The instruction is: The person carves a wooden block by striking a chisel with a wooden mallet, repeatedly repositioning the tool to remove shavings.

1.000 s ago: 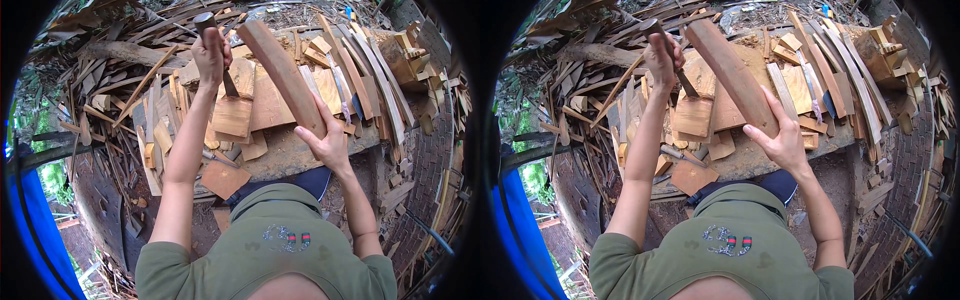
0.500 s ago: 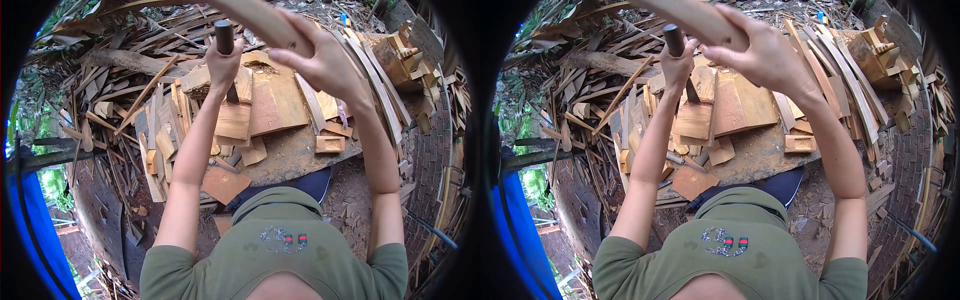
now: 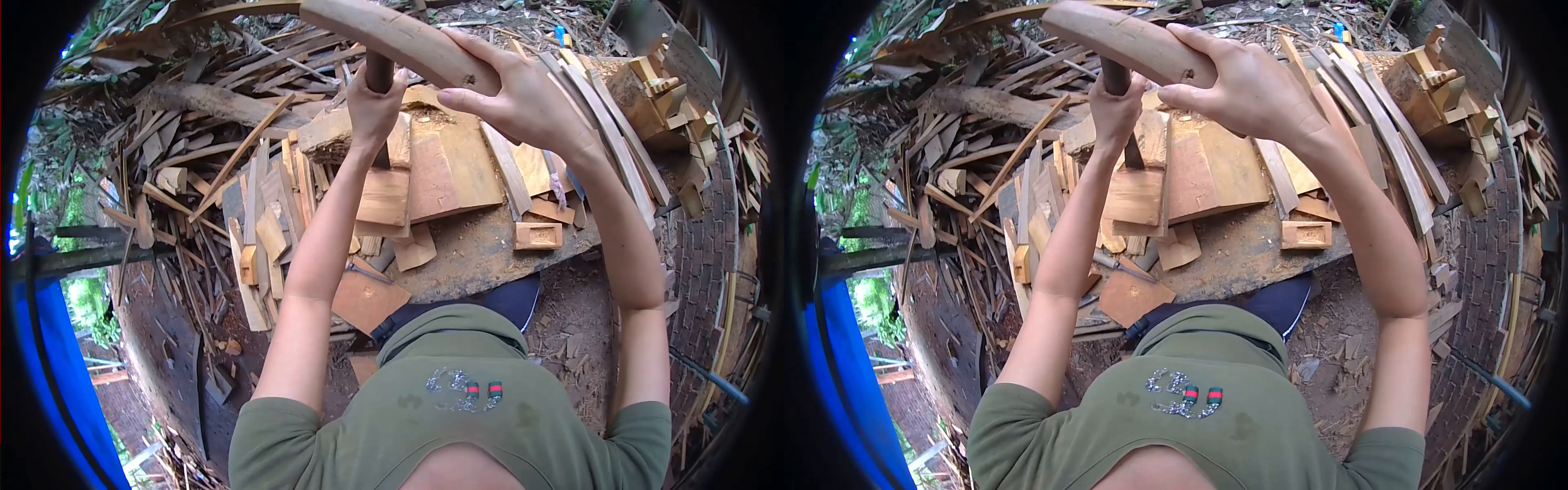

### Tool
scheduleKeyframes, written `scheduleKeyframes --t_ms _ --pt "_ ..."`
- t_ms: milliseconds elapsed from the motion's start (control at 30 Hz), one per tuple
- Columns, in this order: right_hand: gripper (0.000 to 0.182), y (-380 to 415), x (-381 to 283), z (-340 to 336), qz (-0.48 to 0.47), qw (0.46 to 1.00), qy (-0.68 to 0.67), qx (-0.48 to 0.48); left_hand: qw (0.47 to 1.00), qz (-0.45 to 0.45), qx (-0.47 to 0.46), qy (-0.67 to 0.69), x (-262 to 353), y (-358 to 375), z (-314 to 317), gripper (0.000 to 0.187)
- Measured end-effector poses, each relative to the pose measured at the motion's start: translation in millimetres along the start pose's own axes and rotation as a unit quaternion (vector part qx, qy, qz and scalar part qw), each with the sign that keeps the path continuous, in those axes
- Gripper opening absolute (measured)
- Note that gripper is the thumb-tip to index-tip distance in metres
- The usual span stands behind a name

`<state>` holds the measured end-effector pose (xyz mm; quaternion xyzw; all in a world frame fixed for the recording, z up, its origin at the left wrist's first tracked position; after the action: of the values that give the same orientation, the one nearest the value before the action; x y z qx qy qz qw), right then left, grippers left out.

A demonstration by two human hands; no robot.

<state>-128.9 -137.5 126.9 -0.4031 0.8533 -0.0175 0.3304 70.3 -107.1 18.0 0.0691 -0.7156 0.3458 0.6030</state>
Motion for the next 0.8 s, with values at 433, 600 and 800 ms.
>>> scheduleKeyframes --t_ms 433,600,800 --pt "0.085 91.0 40.2 26.5 0.131 0.968 -0.213 0.001 0.976 -0.103 0.075 0.177 13.8 12.8 -63.2 0.021" --pt "0.083 115.9 50.7 33.3 0.180 0.949 -0.258 -0.001 0.921 -0.049 0.315 0.222 17.9 41.3 -113.0 0.026" --pt "0.081 134.1 57.8 40.0 0.185 0.948 -0.259 0.012 0.961 0.032 0.171 0.217 48.0 84.3 -112.3 0.036"
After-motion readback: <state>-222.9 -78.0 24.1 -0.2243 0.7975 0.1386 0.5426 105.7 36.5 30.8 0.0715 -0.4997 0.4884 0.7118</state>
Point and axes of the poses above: each hand's wrist, its own y-axis away from the middle knuckle, its own z-axis out of the palm, x = y × z, the point moved 9 cm from there along -y, towards the middle knuckle, and after that the axes turned 3 degrees about y, right-handed, at the moved point
